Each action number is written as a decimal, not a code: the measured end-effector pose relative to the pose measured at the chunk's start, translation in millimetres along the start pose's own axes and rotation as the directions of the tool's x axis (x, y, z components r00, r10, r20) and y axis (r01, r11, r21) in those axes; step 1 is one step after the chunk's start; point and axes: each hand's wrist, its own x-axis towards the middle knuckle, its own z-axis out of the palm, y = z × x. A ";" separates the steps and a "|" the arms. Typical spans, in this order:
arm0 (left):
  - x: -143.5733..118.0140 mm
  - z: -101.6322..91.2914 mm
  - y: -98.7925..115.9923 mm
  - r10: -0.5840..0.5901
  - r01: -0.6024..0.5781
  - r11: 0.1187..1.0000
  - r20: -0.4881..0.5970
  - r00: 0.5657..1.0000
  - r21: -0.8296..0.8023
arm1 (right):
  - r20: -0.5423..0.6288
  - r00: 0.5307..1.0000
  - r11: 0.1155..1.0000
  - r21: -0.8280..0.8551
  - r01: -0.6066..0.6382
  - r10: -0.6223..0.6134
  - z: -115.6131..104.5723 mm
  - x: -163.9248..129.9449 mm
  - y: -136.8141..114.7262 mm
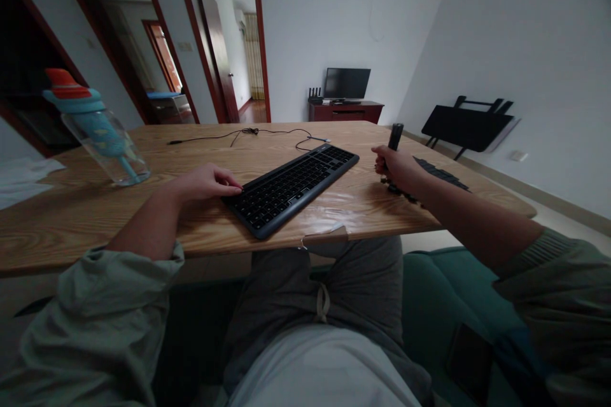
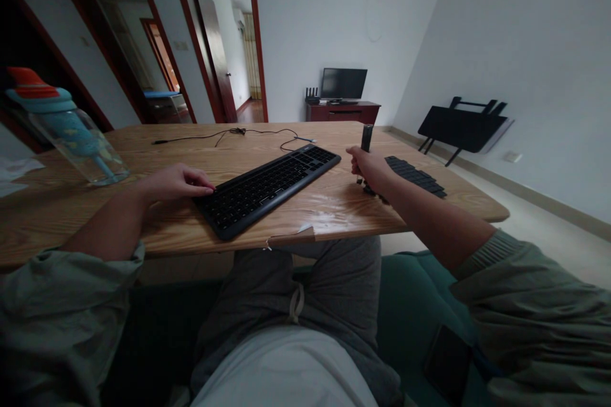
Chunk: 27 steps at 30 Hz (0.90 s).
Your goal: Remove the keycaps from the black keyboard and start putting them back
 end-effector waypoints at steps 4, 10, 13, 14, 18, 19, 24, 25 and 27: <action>-0.8 0.4 1.3 -0.005 0.005 1.000 -0.006 1.000 0.000 | -0.011 1.000 1.000 -0.028 0.003 -0.003 -1.4 2.2 -0.8; -0.3 0.0 0.4 0.002 -0.002 1.000 0.001 1.000 0.015 | -0.070 0.995 0.972 -0.228 0.056 -0.073 -0.8 -8.2 -17.5; -0.5 0.1 1.4 -0.002 0.002 1.000 -0.005 1.000 0.020 | -0.080 0.993 0.966 -0.252 0.060 -0.083 -0.6 -10.2 -21.4; -0.6 0.2 1.8 -0.002 0.002 1.000 -0.004 1.000 0.019 | -0.080 0.993 0.965 -0.257 0.058 -0.081 -1.0 -9.8 -21.0; -1.0 0.3 2.2 -0.008 0.008 1.000 -0.001 1.000 0.008 | -0.065 0.995 0.968 -0.244 0.058 -0.076 -4.3 -4.9 -13.4; -1.1 0.3 2.2 -0.006 0.006 1.000 -0.004 1.000 0.003 | -0.053 0.996 0.972 -0.227 0.060 -0.074 -5.2 -3.5 -11.3; -1.8 0.6 2.9 -0.009 0.009 1.000 -0.012 1.000 -0.010 | -0.034 0.997 0.978 -0.197 0.066 -0.074 -8.4 0.3 -8.0; -1.9 0.6 3.0 -0.017 0.017 1.000 -0.014 1.000 -0.012 | -0.032 0.996 0.975 -0.211 0.075 -0.083 -9.2 0.5 -9.4; -2.0 0.7 2.9 -0.027 0.027 1.000 -0.013 1.000 -0.015 | -0.018 0.991 0.956 -0.268 0.122 -0.131 -12.4 1.2 -14.3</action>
